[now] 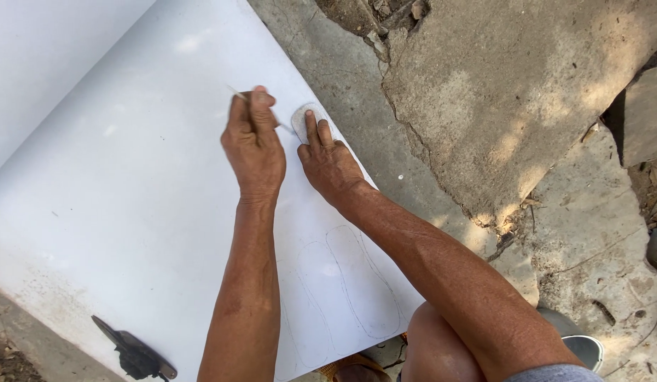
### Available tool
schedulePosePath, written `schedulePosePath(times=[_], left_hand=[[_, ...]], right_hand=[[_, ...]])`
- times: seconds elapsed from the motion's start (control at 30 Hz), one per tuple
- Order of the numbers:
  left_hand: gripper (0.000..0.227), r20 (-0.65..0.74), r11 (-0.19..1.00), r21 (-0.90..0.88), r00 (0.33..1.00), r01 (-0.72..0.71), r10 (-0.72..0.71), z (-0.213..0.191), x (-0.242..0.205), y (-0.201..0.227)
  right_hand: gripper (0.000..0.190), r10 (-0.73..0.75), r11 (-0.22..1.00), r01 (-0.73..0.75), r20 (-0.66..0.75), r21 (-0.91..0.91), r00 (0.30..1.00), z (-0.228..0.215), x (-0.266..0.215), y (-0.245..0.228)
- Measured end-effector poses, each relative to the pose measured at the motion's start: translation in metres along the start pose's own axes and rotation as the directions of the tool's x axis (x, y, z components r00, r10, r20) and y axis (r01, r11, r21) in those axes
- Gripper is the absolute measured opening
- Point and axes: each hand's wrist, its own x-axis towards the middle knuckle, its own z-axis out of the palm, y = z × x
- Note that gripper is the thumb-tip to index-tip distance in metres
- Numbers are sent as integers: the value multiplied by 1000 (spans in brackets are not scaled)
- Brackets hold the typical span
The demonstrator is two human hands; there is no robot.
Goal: Tracing a shoe insole onto a white sheet of material and cutting it out using large shears.
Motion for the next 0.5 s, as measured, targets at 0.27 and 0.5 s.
schedulePosePath(times=[0.27, 0.5], left_hand=[[16, 278, 998, 45, 960, -44, 30, 22, -11, -25], [16, 391, 969, 214, 920, -123, 30, 27, -14, -38]], right_hand=[[40, -31, 999, 31, 12, -34, 999, -3, 2, -3], [44, -59, 997, 61, 44, -46, 997, -1, 4, -6]])
